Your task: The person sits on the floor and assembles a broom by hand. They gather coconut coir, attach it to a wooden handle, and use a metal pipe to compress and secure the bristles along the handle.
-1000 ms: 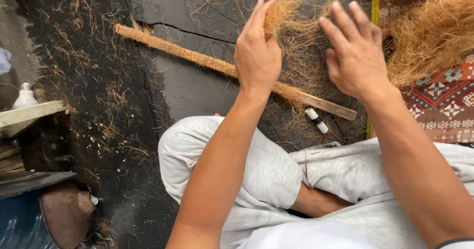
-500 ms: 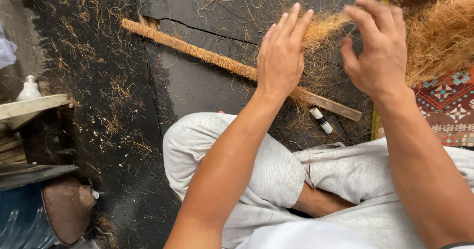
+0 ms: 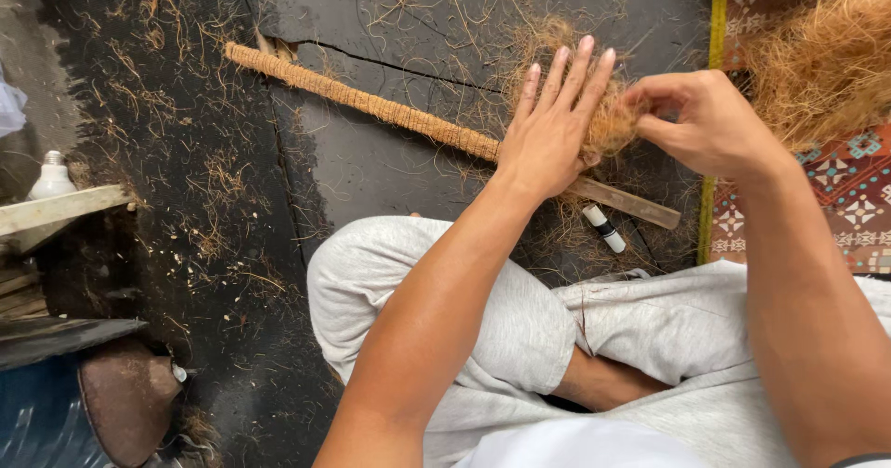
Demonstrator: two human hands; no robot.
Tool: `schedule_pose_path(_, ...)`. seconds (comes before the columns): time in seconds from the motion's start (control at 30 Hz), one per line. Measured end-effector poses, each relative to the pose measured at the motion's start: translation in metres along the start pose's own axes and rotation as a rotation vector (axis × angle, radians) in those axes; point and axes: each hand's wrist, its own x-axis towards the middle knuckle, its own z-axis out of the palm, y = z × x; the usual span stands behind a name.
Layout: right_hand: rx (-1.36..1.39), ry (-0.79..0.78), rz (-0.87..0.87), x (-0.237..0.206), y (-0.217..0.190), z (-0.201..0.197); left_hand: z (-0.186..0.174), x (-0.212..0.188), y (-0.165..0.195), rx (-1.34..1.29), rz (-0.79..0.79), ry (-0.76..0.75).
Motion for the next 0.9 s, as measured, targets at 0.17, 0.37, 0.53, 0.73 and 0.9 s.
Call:
schedule_pose_path(0.17,0.294,0.015,0.004,-0.004,-0.004,-0.014,0.008,0.002,-0.007,0.130,0.091,0.443)
schedule_pose_path(0.37,0.460,0.332,-0.124,-0.004,-0.008,-0.024,-0.008,0.003,-0.006,-0.803,-0.165,0.266)
schedule_pose_path(0.53,0.266,0.314,-0.075,-0.003,-0.003,-0.019,-0.024,0.003,-0.015,-0.931,-0.160,0.520)
schedule_pose_path(0.73,-0.010,0.338,-0.034,-0.003,0.000,-0.014,-0.024,0.000,-0.028,-0.428,-0.347,0.767)
schedule_pose_path(0.9,-0.034,0.343,-0.045,-0.002,-0.004,-0.015,-0.019,-0.006,0.003,-0.226,-0.256,0.240)
